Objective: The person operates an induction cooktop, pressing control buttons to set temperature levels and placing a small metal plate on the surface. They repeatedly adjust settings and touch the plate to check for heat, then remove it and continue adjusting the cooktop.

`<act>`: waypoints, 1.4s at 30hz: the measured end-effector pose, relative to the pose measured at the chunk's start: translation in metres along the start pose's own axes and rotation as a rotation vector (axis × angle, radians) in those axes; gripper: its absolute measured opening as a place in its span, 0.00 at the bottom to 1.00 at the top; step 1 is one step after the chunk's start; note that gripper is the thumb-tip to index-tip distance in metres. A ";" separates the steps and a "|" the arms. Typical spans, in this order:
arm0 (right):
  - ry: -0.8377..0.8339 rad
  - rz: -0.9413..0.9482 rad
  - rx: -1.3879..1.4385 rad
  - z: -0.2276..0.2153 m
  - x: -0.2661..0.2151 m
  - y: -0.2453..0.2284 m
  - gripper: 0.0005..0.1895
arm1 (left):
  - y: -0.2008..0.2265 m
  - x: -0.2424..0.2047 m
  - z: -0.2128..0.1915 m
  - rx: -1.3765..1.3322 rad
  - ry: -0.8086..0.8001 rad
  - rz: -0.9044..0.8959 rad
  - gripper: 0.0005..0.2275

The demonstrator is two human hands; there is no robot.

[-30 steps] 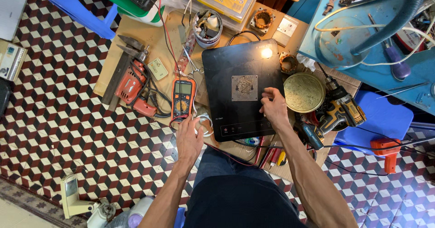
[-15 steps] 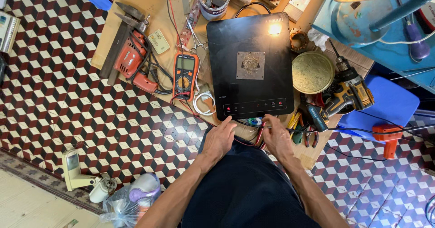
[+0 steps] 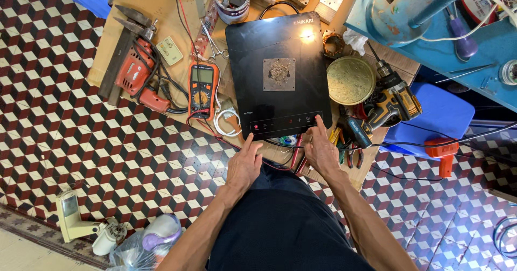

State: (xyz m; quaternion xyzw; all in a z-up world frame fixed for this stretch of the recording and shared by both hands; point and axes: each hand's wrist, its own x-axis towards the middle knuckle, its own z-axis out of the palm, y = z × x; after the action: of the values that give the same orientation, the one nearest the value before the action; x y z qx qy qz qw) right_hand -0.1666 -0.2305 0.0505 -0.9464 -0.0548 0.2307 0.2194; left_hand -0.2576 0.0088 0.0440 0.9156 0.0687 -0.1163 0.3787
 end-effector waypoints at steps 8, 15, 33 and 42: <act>-0.099 0.008 -0.131 0.008 0.001 0.005 0.15 | -0.015 -0.018 0.005 -0.014 -0.059 -0.053 0.14; -0.045 -0.043 -0.125 0.007 0.002 0.004 0.16 | -0.020 -0.025 0.012 -0.022 -0.033 -0.038 0.13; -0.057 0.169 0.101 0.002 -0.058 -0.016 0.20 | -0.009 -0.013 0.006 -0.012 -0.069 -0.016 0.12; 0.267 0.085 0.254 0.008 -0.073 -0.022 0.20 | -0.030 0.032 -0.004 0.063 -0.087 0.204 0.13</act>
State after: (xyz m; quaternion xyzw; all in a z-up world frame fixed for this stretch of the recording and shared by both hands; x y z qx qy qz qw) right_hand -0.2350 -0.2227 0.0837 -0.9347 0.0443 0.1174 0.3327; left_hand -0.2323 0.0342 0.0180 0.9234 -0.0451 -0.1187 0.3622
